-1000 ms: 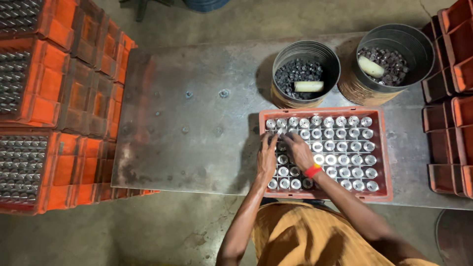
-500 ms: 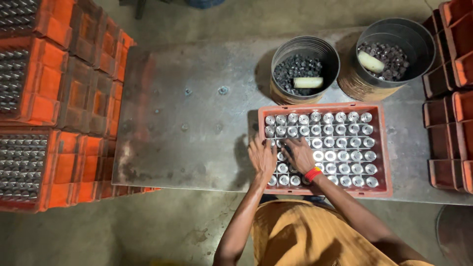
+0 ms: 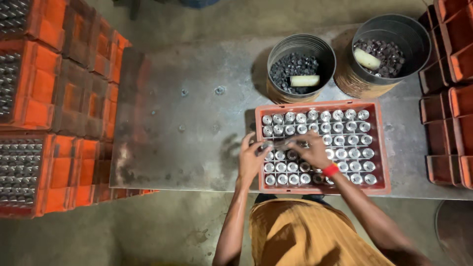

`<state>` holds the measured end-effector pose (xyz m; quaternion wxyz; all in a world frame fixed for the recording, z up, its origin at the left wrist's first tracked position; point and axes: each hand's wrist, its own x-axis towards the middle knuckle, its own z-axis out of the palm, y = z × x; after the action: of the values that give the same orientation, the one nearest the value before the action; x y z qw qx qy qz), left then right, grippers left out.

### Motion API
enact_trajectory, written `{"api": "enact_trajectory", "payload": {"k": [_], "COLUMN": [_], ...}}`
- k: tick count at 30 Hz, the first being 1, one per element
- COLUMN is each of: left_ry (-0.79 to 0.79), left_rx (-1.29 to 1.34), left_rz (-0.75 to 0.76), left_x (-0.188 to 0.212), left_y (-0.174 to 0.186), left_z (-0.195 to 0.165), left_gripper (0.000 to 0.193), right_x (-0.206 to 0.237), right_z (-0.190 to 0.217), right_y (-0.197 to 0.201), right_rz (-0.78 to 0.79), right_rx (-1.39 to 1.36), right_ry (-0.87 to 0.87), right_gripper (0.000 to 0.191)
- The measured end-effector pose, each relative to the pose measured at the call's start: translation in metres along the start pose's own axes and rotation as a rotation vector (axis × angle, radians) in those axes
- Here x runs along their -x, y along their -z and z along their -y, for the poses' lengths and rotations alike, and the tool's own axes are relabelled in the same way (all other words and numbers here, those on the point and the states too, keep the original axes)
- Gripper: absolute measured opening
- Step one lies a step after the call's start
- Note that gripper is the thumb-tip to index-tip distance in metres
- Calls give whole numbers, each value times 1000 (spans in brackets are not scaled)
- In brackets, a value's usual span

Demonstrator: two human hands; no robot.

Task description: The person repeatedly picks small metal caps from a red tray and places them into two metal bins on a stainless steel table. The person uses both hands to handle the caps and occasionally uses a white cylindrical tool to assist in moving them.

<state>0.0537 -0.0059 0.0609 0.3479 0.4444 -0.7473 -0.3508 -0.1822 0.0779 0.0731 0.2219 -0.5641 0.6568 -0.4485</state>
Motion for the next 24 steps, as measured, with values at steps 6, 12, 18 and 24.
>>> {"api": "enact_trajectory", "payload": {"k": [6, 12, 18, 24], "left_ry": [590, 47, -16, 191], "left_rx": [431, -271, -264, -596], "left_rz": [17, -17, -41, -12], "left_x": [19, 36, 48, 53], "left_y": [-19, -39, -44, -37], "left_z": [-14, -21, -24, -29], "left_gripper": [48, 45, 48, 42], "right_x": [31, 32, 32, 40], "right_z": [1, 25, 43, 32], "right_y": [-19, -38, -24, -43], "right_rz": [-105, 176, 31, 160], "right_rx": [-760, 231, 227, 415], "right_ry": [-586, -295, 50, 18], "right_gripper": [47, 52, 43, 26]}}
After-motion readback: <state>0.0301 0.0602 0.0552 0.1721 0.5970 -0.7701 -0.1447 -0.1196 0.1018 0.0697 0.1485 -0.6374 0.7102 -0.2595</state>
